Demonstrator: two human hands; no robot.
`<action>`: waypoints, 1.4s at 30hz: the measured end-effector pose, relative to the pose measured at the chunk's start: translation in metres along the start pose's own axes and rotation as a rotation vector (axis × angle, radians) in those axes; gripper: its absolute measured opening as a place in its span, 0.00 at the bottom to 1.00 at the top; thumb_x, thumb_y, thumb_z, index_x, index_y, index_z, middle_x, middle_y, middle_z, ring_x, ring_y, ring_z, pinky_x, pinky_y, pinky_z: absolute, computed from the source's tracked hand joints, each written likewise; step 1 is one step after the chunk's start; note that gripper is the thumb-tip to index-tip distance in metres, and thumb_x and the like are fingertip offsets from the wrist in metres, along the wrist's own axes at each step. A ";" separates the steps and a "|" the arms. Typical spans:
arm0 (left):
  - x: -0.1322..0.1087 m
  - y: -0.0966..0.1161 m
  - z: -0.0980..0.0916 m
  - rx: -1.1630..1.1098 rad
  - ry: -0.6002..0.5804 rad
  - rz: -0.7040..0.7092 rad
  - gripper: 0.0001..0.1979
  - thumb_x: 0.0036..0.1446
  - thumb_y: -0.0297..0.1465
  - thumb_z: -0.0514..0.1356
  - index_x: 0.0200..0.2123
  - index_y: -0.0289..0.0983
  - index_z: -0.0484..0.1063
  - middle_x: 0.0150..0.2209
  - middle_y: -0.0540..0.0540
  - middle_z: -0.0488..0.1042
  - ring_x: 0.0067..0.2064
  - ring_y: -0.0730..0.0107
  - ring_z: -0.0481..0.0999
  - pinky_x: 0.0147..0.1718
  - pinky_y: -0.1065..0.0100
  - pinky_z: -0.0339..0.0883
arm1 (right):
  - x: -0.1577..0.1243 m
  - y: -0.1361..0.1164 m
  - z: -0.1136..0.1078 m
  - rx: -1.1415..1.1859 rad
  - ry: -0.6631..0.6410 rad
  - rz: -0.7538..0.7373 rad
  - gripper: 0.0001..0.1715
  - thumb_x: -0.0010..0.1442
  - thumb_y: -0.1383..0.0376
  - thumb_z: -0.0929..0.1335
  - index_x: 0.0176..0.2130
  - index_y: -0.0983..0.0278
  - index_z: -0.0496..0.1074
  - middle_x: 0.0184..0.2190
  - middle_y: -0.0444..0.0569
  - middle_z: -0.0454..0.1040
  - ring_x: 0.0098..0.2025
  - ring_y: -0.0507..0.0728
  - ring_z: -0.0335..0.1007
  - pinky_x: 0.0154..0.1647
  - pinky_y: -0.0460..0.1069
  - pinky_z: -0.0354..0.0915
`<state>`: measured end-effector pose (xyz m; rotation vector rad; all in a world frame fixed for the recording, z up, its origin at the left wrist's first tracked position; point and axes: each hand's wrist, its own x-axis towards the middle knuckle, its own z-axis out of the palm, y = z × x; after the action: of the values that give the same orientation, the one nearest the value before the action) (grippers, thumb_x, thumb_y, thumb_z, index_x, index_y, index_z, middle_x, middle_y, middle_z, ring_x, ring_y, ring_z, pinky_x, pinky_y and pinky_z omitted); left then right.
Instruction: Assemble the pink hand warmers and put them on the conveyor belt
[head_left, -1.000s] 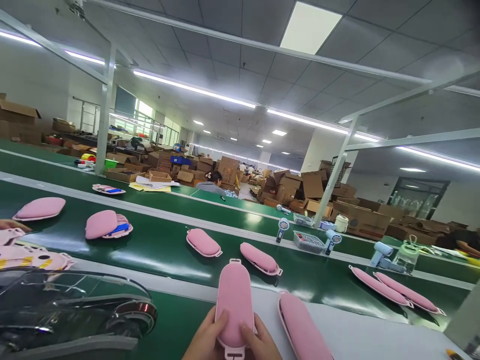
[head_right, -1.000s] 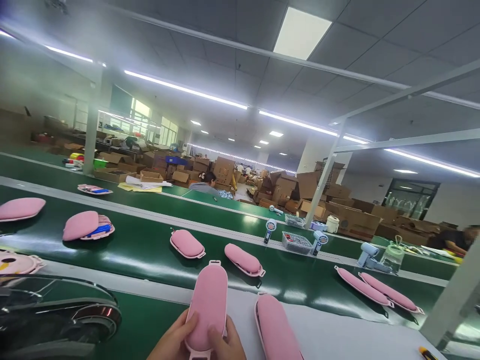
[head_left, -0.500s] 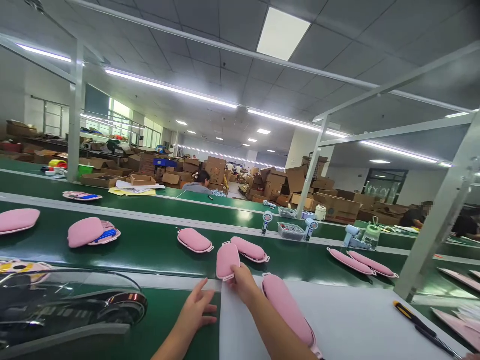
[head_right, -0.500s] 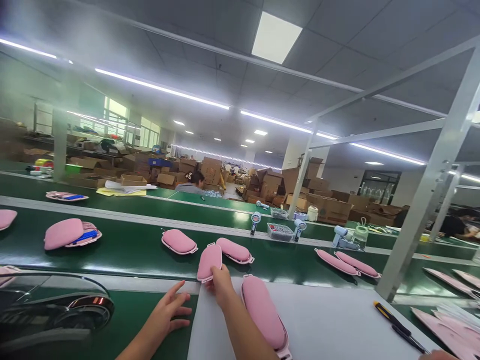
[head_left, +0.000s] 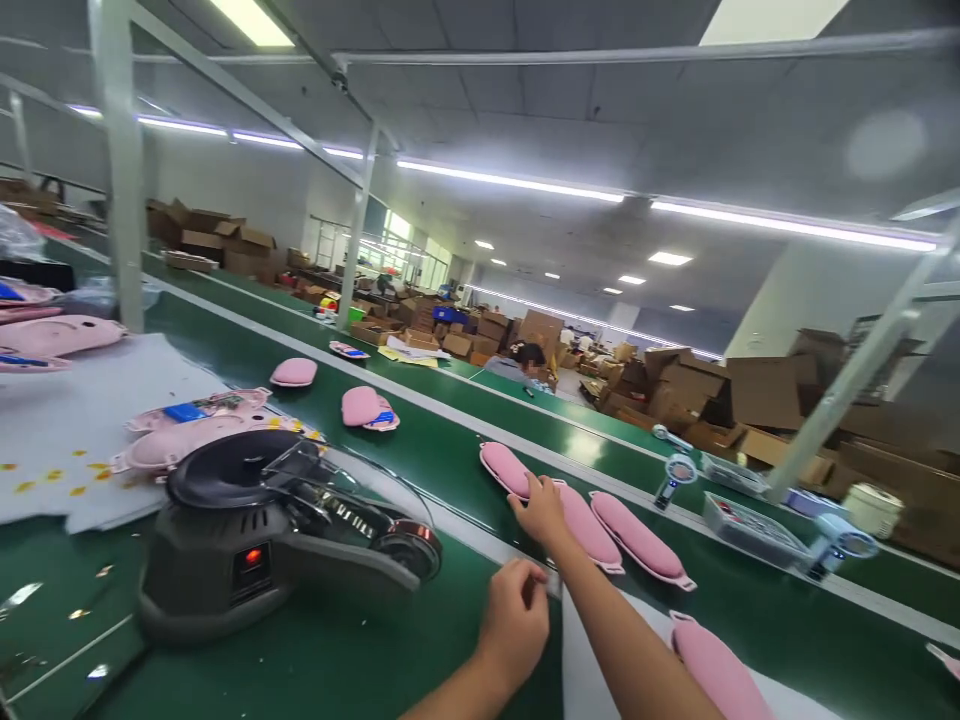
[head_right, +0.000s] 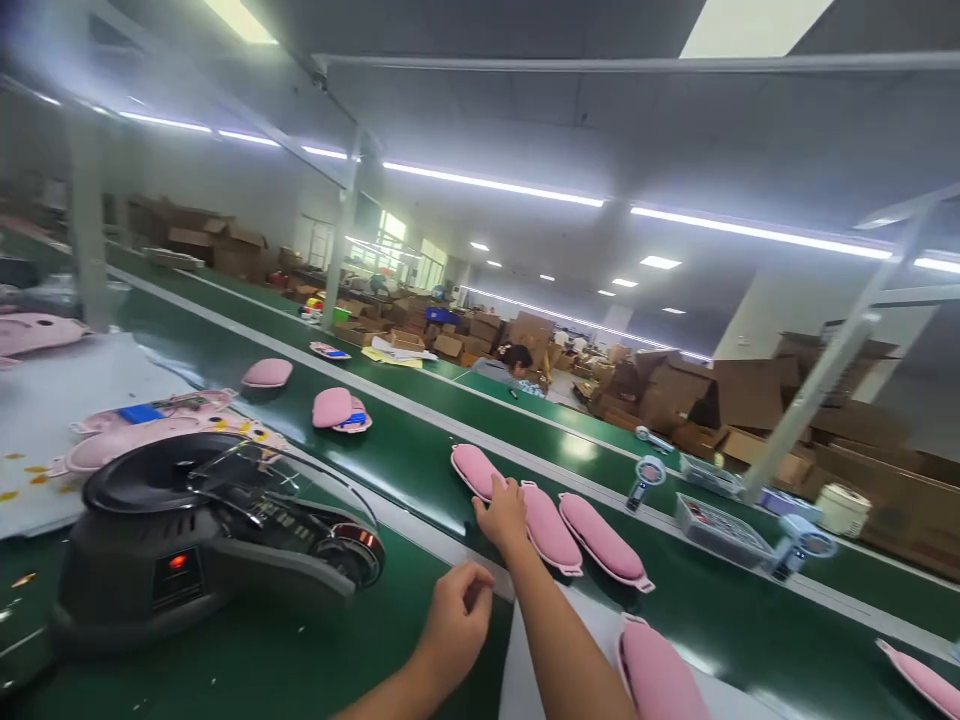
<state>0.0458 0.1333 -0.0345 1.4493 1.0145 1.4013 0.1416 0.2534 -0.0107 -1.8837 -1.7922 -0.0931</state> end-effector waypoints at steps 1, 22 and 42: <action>0.000 -0.003 0.001 0.019 -0.003 0.008 0.09 0.50 0.23 0.53 0.24 0.38 0.71 0.25 0.47 0.67 0.29 0.64 0.66 0.32 0.65 0.57 | 0.009 0.000 0.001 -0.022 -0.030 -0.007 0.21 0.63 0.59 0.67 0.54 0.63 0.65 0.55 0.53 0.66 0.52 0.60 0.67 0.51 0.60 0.66; 0.016 -0.018 0.004 -0.409 0.168 -0.305 0.27 0.54 0.41 0.59 0.53 0.31 0.67 0.39 0.39 0.73 0.39 0.58 0.72 0.38 0.62 0.63 | -0.001 -0.019 -0.044 0.278 -0.310 0.221 0.40 0.57 0.59 0.69 0.62 0.67 0.51 0.53 0.58 0.66 0.52 0.62 0.68 0.51 0.56 0.64; 0.015 0.010 -0.018 -1.028 -0.730 -0.699 0.34 0.47 0.50 0.64 0.50 0.30 0.72 0.40 0.35 0.80 0.45 0.45 0.78 0.47 0.52 0.68 | -0.188 0.016 -0.119 0.182 0.147 0.137 0.28 0.61 0.67 0.59 0.60 0.62 0.61 0.54 0.56 0.68 0.53 0.63 0.65 0.51 0.59 0.65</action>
<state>0.0280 0.1451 -0.0208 0.6020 0.1727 0.5809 0.1713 0.0335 0.0108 -1.8143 -1.5173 -0.0171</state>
